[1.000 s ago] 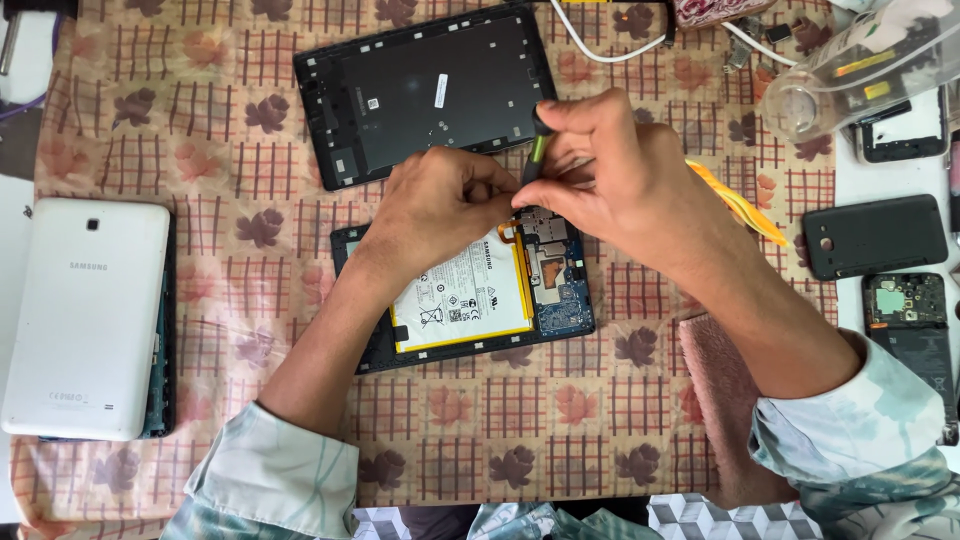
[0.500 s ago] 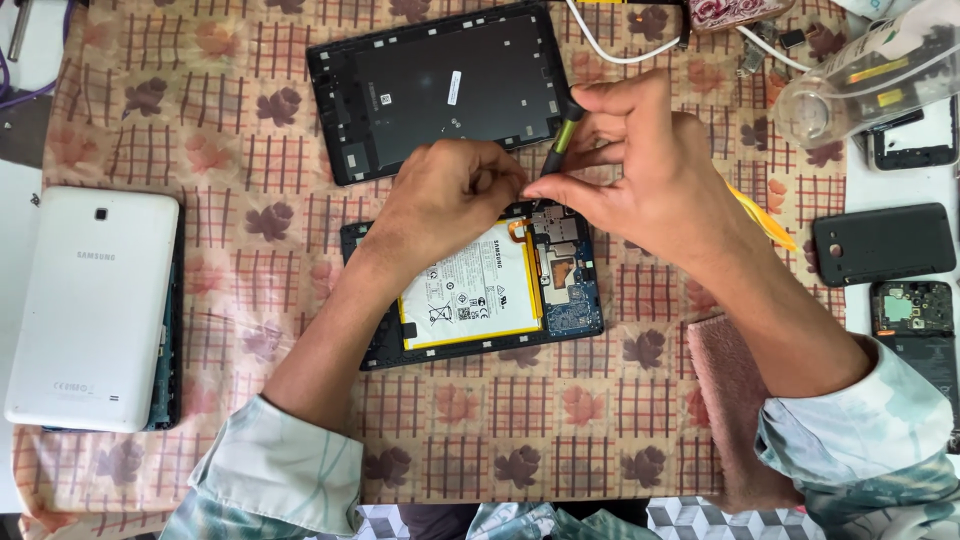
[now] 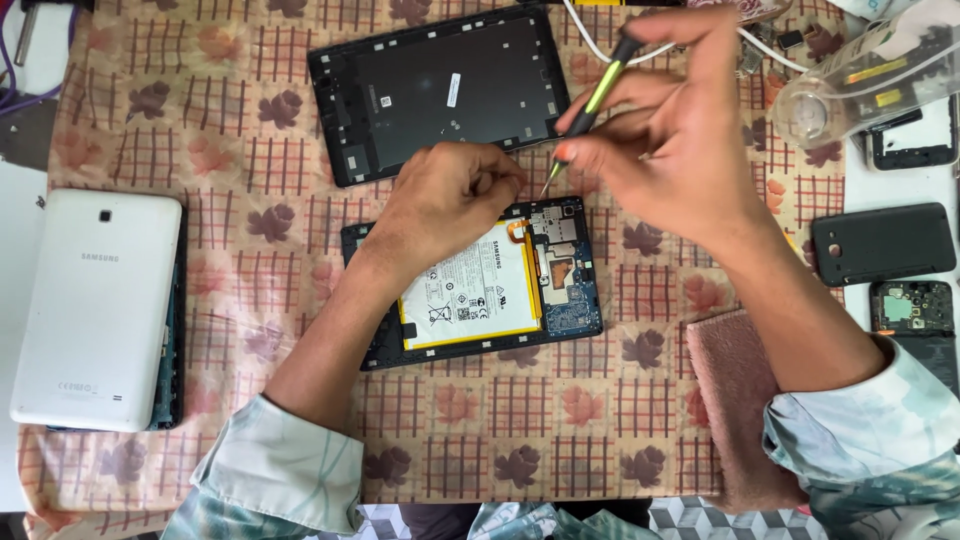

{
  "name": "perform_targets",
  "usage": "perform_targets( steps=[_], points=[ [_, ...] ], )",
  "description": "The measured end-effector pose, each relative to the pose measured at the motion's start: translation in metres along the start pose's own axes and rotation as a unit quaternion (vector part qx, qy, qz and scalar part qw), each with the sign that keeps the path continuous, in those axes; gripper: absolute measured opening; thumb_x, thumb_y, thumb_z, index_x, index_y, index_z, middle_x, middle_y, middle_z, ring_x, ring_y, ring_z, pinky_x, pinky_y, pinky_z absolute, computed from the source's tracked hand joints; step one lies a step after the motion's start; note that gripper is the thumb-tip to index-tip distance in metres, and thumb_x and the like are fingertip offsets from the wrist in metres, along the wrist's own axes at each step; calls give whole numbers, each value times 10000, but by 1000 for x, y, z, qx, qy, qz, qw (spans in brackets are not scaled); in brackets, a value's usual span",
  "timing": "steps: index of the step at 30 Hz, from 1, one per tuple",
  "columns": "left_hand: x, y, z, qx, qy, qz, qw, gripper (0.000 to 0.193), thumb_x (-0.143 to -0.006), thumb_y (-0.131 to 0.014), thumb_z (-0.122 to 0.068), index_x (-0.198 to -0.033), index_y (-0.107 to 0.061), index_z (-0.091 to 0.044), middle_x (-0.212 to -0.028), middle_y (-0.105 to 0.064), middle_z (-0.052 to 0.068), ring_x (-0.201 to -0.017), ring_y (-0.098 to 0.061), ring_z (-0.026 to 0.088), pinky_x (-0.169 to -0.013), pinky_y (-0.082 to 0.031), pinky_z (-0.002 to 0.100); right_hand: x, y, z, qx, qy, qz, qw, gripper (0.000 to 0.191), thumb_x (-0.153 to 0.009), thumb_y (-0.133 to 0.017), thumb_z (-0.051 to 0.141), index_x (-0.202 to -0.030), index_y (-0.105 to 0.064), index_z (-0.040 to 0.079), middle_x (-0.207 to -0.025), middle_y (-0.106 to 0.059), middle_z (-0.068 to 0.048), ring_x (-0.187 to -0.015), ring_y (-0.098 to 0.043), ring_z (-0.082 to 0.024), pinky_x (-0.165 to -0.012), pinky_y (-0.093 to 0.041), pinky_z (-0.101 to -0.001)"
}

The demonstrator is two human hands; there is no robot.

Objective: The person repairs an opened Samsung tablet on a workbench, using a small screwdriver to unscrew and adjust components on the exposed motherboard next to the battery. They hold the board steady with one hand while working the screwdriver with the other, and briefly move a white tablet cover aside during the work.

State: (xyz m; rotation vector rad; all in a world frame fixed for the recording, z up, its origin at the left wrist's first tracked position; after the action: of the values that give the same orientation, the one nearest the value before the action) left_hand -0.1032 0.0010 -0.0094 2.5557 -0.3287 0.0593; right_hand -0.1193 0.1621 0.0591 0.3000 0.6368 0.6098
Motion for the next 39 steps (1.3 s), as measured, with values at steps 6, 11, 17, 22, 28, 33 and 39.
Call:
perform_targets(
  steps=[6,11,17,22,28,33,39],
  points=[
    [0,-1,-3,-4,-16,0,1000,174,-890,-694,-169,-1008,-799,-94,-596,-691,30,-550,-645,72,-557,-513,300,5,-14,-4,65,-36,28,997,645,-1025,-747,-115,-1364,-213,15,-1081,-701,-254,-1014,-770,-276,-886,-690,-344],
    [0,-2,-2,-6,-18,4,1000,180,-849,-751,-206,-987,-808,-106,-635,-714,9,-574,-662,63,-571,-523,283,3,-20,-2,88,-30,28,995,647,-1009,-758,-92,-1374,-233,4,-1119,-714,-237,-1058,-777,-284,-933,-693,-370],
    [-1,-4,1,-10,-3,11,1000,177,-852,-760,-227,-980,-803,-112,-665,-727,-3,-610,-680,45,-602,-552,265,-1,-24,5,86,-23,41,995,647,-994,-759,-82,-1364,-235,-2,-1149,-713,-243,-1067,-777,-284,-928,-693,-366],
    [-1,-5,3,-28,15,23,999,147,-855,-759,-199,-966,-801,-113,-650,-717,1,-600,-662,48,-602,-543,268,0,-33,25,119,69,82,987,548,-943,-684,-127,-1272,-259,-23,-1165,-664,-312,-1102,-719,-347,-943,-639,-400],
    [-1,-6,4,-23,22,25,999,134,-848,-756,-166,-965,-794,-114,-635,-712,-9,-588,-660,45,-589,-541,273,6,-33,18,184,34,40,981,505,-946,-822,7,-1200,-388,-40,-1118,-712,-259,-1057,-770,-302,-883,-687,-356],
    [-1,-3,-2,-20,3,11,1000,157,-828,-759,-153,-977,-795,-119,-642,-721,-20,-592,-672,39,-592,-546,259,3,-33,19,202,43,68,976,532,-916,-832,25,-1190,-382,-60,-1167,-677,-295,-1065,-748,-324,-886,-677,-365],
    [-1,-5,4,-22,21,19,999,143,-843,-769,-190,-954,-800,-106,-622,-704,-6,-568,-653,61,-570,-520,281,3,-34,11,72,-13,79,994,451,-1025,-725,-32,-1283,-356,-65,-1210,-705,-224,-1137,-770,-282,-988,-678,-353]
  ],
)
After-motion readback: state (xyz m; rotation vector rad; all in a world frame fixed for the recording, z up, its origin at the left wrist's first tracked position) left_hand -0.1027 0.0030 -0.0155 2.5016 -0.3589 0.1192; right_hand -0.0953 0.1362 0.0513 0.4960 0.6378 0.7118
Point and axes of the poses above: each hand's wrist, its own x-axis away from the middle knuckle, its own y-axis out of the back of the hand, z = x × y, the point moved 9 cm from there along -x, towards the middle knuckle
